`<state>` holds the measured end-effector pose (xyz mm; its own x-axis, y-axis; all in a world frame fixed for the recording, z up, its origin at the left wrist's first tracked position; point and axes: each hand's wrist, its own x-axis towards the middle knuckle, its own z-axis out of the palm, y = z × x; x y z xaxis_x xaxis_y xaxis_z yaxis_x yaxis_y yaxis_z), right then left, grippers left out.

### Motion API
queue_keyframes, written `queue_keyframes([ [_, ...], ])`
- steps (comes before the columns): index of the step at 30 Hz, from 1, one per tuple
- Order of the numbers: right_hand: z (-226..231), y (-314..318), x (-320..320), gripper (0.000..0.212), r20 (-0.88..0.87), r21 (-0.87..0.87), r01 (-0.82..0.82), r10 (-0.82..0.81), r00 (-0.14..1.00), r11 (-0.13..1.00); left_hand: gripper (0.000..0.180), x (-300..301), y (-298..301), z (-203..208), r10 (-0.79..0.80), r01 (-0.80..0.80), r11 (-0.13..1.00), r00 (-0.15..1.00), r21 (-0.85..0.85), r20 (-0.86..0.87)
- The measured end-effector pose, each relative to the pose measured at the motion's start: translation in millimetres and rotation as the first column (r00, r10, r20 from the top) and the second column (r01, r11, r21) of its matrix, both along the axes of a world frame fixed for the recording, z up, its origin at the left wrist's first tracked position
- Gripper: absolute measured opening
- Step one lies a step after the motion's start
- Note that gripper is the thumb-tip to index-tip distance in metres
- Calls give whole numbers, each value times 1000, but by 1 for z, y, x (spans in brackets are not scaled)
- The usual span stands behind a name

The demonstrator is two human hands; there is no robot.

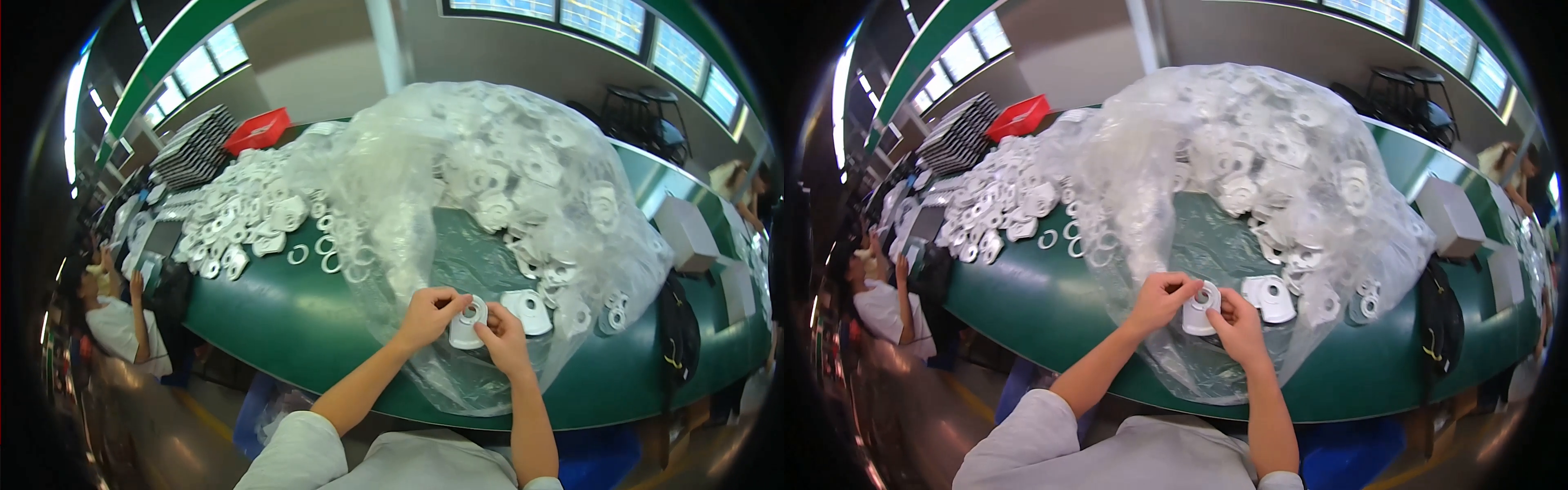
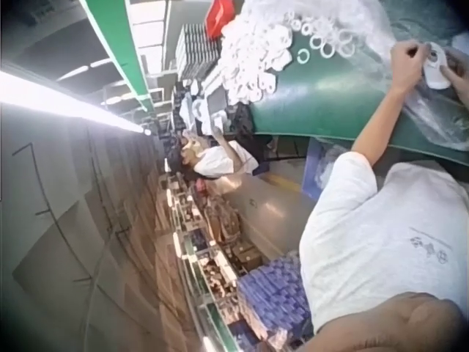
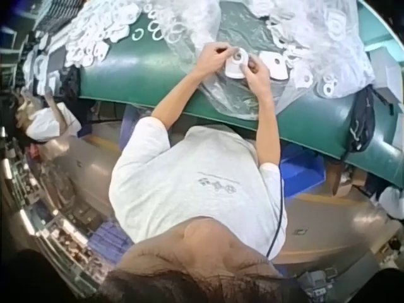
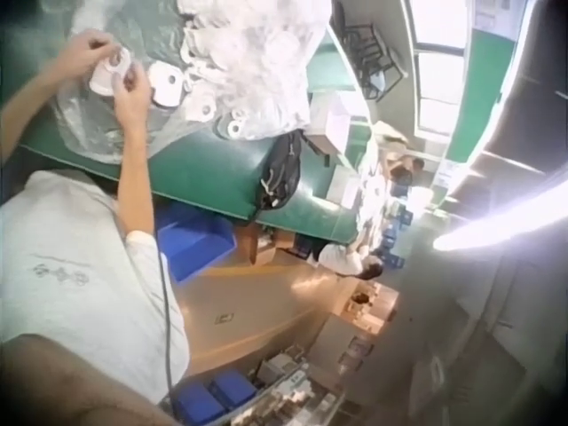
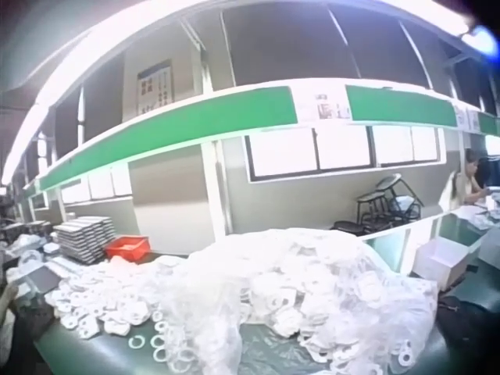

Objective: Assembling small white plastic components by snapping rings and bases together at a factory workbench.

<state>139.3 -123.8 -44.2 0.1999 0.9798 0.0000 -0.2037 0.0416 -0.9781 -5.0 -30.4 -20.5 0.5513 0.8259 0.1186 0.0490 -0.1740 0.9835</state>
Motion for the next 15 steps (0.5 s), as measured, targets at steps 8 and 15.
queue_keyframes([
  [8,-2,-3,-9,17,169,-40,-36,43,985,999,21,-151,-22,-39,675,-639,728,732,-248,97],
  [15,-5,-4,-8,15,205,-53,11,1,979,999,43,-299,114,-29,897,-888,432,404,158,-181],
])
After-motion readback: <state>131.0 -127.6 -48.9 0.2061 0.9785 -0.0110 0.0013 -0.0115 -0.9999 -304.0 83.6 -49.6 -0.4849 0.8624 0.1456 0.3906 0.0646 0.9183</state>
